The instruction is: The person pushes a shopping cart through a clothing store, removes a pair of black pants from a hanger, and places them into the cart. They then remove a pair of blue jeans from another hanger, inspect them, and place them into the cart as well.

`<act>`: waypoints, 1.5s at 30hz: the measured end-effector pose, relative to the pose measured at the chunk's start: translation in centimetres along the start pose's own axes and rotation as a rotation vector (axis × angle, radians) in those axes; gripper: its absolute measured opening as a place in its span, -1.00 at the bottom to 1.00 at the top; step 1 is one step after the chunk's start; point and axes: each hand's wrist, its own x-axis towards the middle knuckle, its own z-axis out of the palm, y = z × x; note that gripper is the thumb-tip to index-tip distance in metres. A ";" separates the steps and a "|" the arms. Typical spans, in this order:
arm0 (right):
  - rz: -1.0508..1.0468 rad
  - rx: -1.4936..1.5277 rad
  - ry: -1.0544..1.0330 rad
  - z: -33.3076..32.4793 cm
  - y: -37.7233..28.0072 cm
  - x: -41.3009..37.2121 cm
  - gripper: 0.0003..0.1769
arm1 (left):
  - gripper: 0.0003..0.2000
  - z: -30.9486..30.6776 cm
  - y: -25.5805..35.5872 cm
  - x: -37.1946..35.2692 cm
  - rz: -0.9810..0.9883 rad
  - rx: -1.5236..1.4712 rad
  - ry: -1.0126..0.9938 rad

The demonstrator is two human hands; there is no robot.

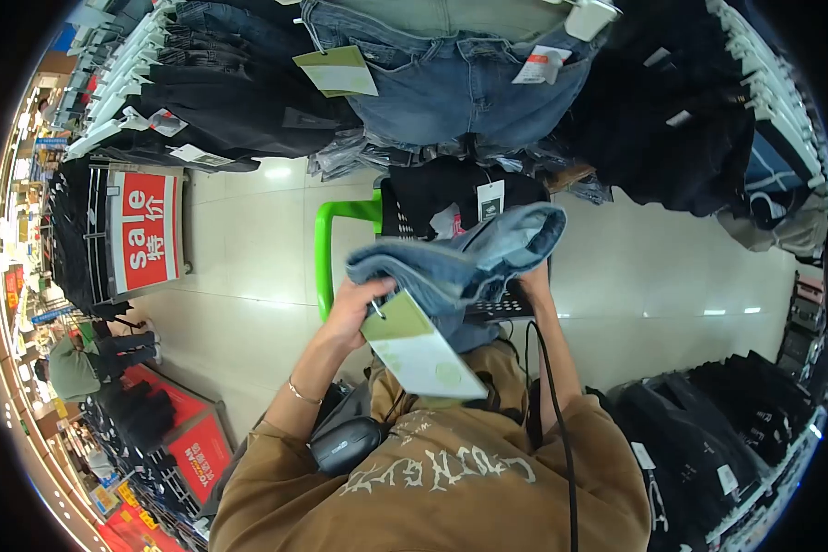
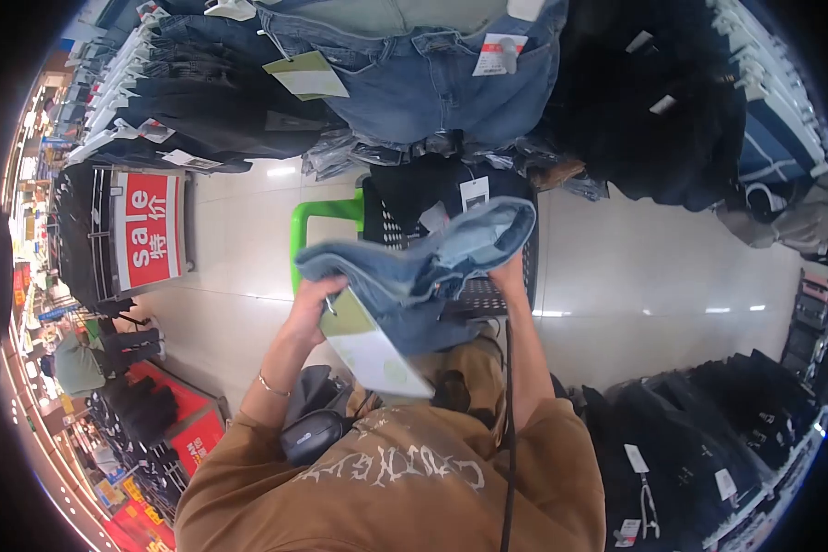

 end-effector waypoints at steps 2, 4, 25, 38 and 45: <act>-0.175 0.222 0.072 0.1 -1.9 0.7 -0.16 | -0.70 -0.8 -1.8 1.0 -0.106 -0.007 -0.076; -0.079 0.292 -0.018 -0.9 -2.5 2.0 -0.09 | -0.69 -1.0 -2.6 2.0 -0.221 0.010 -0.194; -0.021 0.220 0.285 -5.3 0.9 16.8 -0.72 | -0.63 -5.9 0.3 31.7 0.429 1.042 0.284; -0.058 -0.543 0.522 -2.8 9.8 24.3 -0.27 | -0.32 -7.0 -3.6 35.1 0.325 1.266 0.596; 0.356 -1.202 -0.260 1.1 9.9 17.1 0.04 | -0.48 -6.4 -9.7 32.0 0.683 1.871 0.309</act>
